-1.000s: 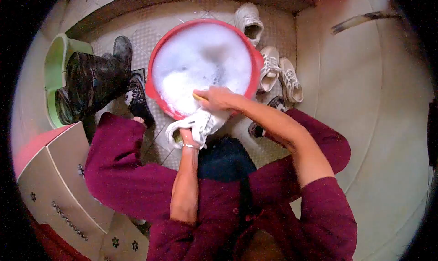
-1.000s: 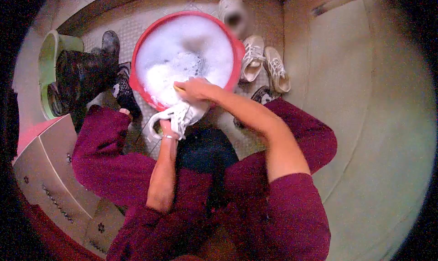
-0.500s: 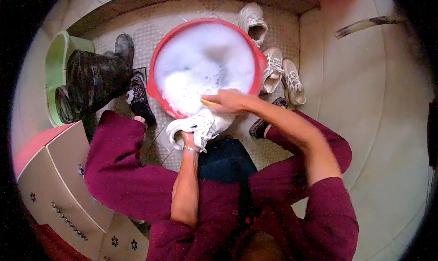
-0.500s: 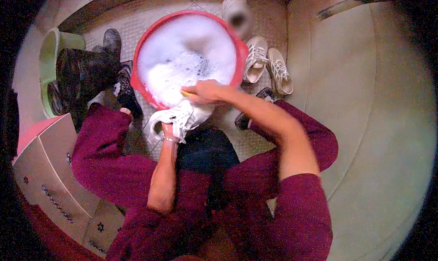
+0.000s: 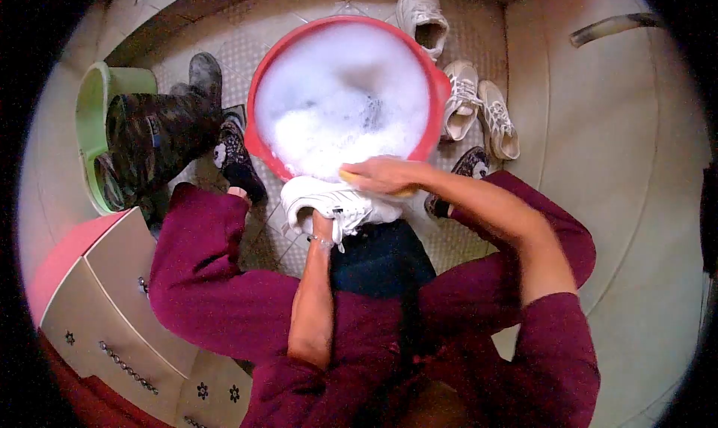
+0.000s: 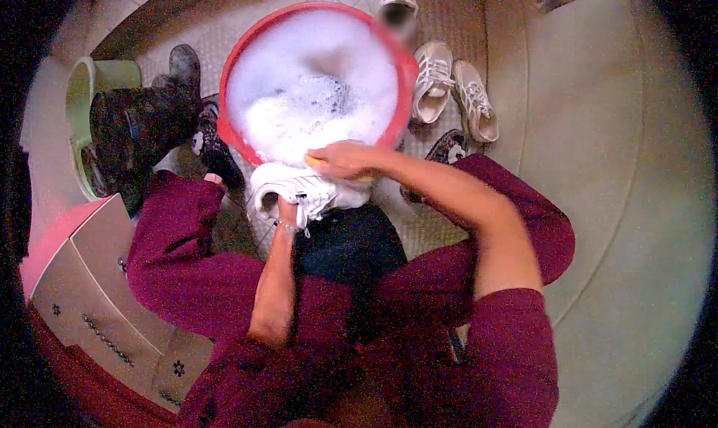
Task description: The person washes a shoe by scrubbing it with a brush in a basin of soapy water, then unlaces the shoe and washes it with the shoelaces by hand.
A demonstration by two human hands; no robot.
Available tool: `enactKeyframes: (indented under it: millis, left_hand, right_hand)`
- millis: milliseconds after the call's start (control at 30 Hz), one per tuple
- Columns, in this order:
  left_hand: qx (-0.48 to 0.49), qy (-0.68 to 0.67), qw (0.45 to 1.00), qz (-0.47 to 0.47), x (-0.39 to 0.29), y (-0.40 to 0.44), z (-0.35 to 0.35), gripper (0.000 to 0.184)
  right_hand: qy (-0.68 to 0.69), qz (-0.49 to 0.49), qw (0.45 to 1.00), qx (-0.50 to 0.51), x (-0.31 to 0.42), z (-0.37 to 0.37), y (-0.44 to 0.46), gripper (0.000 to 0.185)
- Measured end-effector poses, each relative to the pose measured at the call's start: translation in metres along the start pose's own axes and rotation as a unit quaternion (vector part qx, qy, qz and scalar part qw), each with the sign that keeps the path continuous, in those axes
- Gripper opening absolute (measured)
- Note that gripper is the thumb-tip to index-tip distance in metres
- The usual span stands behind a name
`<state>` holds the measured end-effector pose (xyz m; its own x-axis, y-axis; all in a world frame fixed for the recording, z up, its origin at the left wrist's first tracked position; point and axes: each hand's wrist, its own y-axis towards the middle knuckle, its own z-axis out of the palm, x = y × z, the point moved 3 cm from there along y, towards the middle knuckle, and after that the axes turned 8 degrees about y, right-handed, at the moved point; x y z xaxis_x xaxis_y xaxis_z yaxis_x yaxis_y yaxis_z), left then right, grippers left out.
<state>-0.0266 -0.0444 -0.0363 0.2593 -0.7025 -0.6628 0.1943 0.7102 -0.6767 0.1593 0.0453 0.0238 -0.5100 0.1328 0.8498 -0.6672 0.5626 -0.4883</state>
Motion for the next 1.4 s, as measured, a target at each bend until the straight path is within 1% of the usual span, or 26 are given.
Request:
enactKeyframes:
  millis: [67,133,200,300,333,400,433,533,567,600,667,700,733,767,833,867,900,933,967,1067,1133,1200,1267,1333,1367,1400]
  left_hand:
    - [-0.035,-0.013,0.999,-0.027,-0.014,-0.008,0.009,0.031]
    - [-0.050,0.159,0.986,-0.004,-0.024,-0.011,0.013,0.028]
    - [-0.030,0.342,0.936,0.081,-0.003,-0.001,-0.008,0.024]
    - [-0.041,0.295,0.953,0.064,-0.004,-0.004,-0.015,0.025]
    - [-0.058,0.294,0.952,0.063,-0.001,-0.001,-0.016,0.025]
    - [-0.027,0.337,0.935,0.108,0.000,-0.001,-0.014,0.024]
    - [-0.019,0.350,0.928,0.124,-0.001,-0.001,-0.013,0.023]
    - [-0.053,0.314,0.945,0.071,-0.015,-0.008,0.000,0.022]
    - [-0.022,0.388,0.917,0.091,-0.011,-0.005,-0.004,0.024]
    - [-0.023,0.387,0.917,0.092,-0.008,-0.004,-0.005,0.024]
    - [-0.033,0.329,0.943,0.043,0.000,0.000,-0.012,0.028]
    - [-0.041,0.307,0.949,0.064,0.008,0.004,-0.018,0.030]
    - [-0.047,0.286,0.953,0.086,-0.005,0.005,-0.008,0.032]
    - [-0.045,0.336,0.940,0.046,-0.015,-0.005,-0.004,0.033]
    - [-0.022,0.349,0.937,0.020,-0.006,-0.006,-0.010,0.035]
    - [-0.022,0.333,0.941,0.053,0.017,0.004,-0.024,0.035]
    - [-0.018,0.304,0.951,0.054,0.020,0.007,-0.024,0.035]
    - [-0.014,0.277,0.959,0.049,0.022,0.003,-0.027,0.035]
    - [-0.003,0.357,0.931,0.077,0.014,0.001,-0.023,0.035]
    - [-0.039,0.396,0.914,0.076,0.060,0.020,-0.049,0.034]
    - [-0.046,0.360,0.929,0.072,0.024,0.013,-0.025,0.034]
    - [-0.052,0.284,0.956,0.050,-0.011,-0.004,-0.004,0.034]
    - [-0.061,0.251,0.965,0.042,-0.011,-0.005,-0.008,0.035]
    - [-0.033,0.303,0.952,-0.001,-0.016,-0.009,-0.002,0.035]
    - [-0.033,0.349,0.935,0.045,-0.013,-0.008,-0.005,0.035]
    - [-0.034,0.347,0.936,0.046,-0.007,-0.005,-0.010,0.035]
  right_hand:
    - [-0.004,0.081,0.996,0.040,0.026,-0.018,-0.031,0.050]
    - [-0.006,0.091,0.994,0.062,0.039,-0.012,-0.010,0.053]
    - [-0.022,0.062,0.998,0.005,0.026,0.007,0.043,0.046]
    - [0.028,0.105,0.993,0.036,0.021,0.016,0.082,0.043]
    - [0.028,0.109,0.993,0.030,0.018,0.015,0.075,0.043]
    - [0.017,0.022,0.999,0.021,0.012,0.010,0.047,0.051]
    - [-0.031,0.021,0.997,0.063,0.011,0.003,0.027,0.052]
    - [0.014,0.057,0.995,0.074,0.009,-0.019,-0.017,0.053]
    - [0.012,0.082,0.991,0.108,0.015,-0.022,-0.012,0.054]
    - [0.011,0.082,0.991,0.108,0.018,-0.013,0.004,0.054]
    - [-0.003,0.062,0.998,0.029,0.018,0.010,0.050,0.049]
    - [-0.005,0.056,0.998,0.027,0.014,0.013,0.067,0.049]
    - [0.035,0.068,0.997,0.028,0.010,0.015,0.078,0.050]
    - [0.082,0.084,0.993,0.028,0.006,0.022,0.084,0.050]
    - [0.070,0.076,0.994,0.018,0.006,0.024,0.063,0.051]
    - [0.045,0.063,0.997,0.016,0.003,0.016,0.048,0.052]
    - [-0.003,0.034,0.997,0.066,0.012,0.003,0.023,0.054]
    - [0.003,0.035,0.997,0.070,0.015,0.000,0.003,0.054]
    - [0.031,0.041,0.996,0.070,0.013,-0.006,-0.013,0.055]
    - [0.062,0.014,0.997,0.048,0.017,0.005,0.012,0.054]
    - [0.105,0.037,0.993,-0.040,0.029,0.011,0.055,0.051]
    - [0.116,0.066,0.990,-0.052,0.033,0.015,0.079,0.050]
    - [0.127,0.099,0.985,-0.066,0.027,0.018,0.081,0.050]
    - [0.098,0.037,0.994,-0.040,0.014,0.019,0.054,0.050]
    - [0.071,0.017,0.997,0.025,0.010,0.012,0.034,0.053]
    - [0.069,0.018,0.997,0.026,0.009,0.009,0.022,0.053]
